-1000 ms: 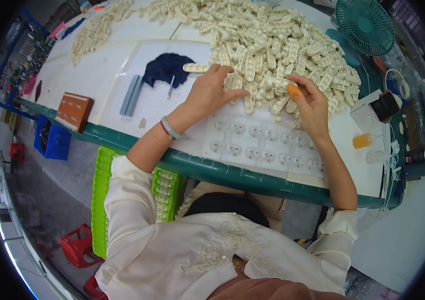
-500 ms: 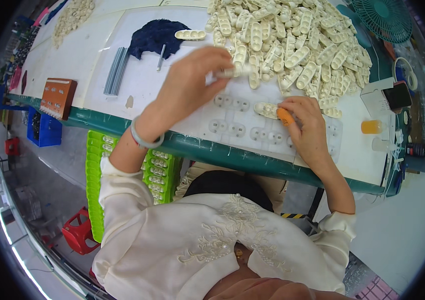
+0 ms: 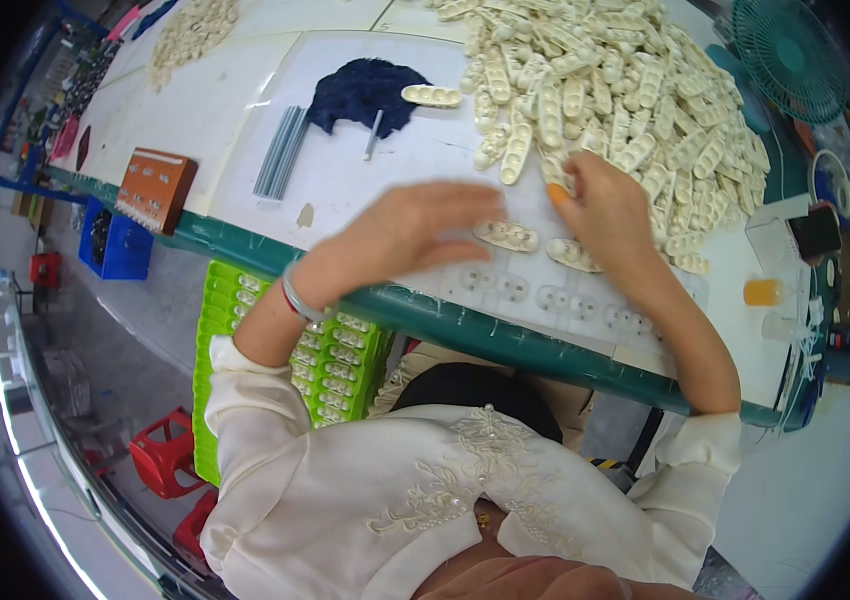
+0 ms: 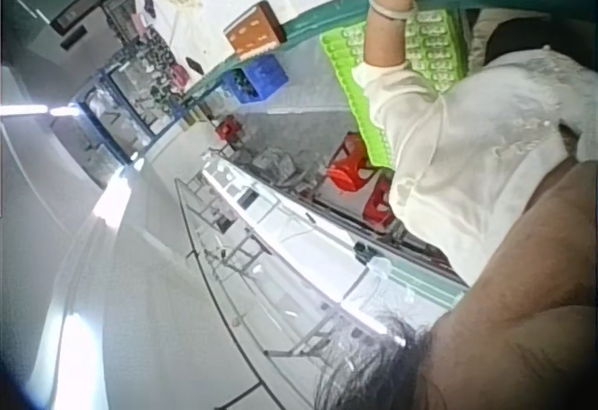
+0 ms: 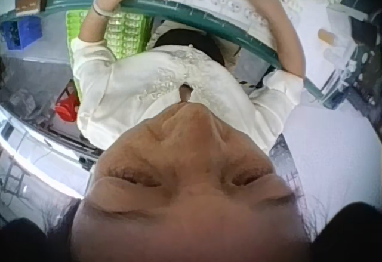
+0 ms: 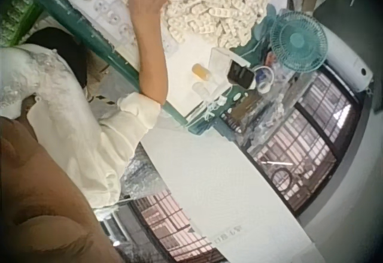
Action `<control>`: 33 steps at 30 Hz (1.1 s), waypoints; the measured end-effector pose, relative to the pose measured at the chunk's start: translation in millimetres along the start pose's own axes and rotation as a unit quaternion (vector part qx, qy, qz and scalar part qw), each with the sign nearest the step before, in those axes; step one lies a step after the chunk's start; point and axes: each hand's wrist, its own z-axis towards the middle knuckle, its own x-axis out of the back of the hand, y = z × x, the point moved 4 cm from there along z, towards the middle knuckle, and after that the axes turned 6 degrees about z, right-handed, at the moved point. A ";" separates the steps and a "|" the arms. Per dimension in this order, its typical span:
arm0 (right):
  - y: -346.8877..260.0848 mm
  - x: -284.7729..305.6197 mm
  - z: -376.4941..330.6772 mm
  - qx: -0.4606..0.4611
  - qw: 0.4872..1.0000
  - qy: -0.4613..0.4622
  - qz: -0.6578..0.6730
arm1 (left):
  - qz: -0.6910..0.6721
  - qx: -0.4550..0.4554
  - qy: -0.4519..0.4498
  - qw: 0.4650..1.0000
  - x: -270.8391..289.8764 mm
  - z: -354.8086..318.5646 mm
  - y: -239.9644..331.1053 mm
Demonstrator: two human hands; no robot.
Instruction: Assembling white plastic components using a squeeze bottle of glue and a metal tool.
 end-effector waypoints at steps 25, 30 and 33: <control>38.9 96.9 -128.5 0.070 0.993 0.095 0.005 | -0.218 0.278 -0.122 0.928 -9.8 -7.7 31.4; 40.3 96.5 -130.2 0.048 0.992 0.110 0.033 | -0.064 0.197 -0.066 0.976 -15.2 -12.6 29.6; 47.8 99.7 -135.2 0.011 0.991 0.118 0.065 | 0.012 0.105 -0.025 0.994 -17.1 -10.5 25.5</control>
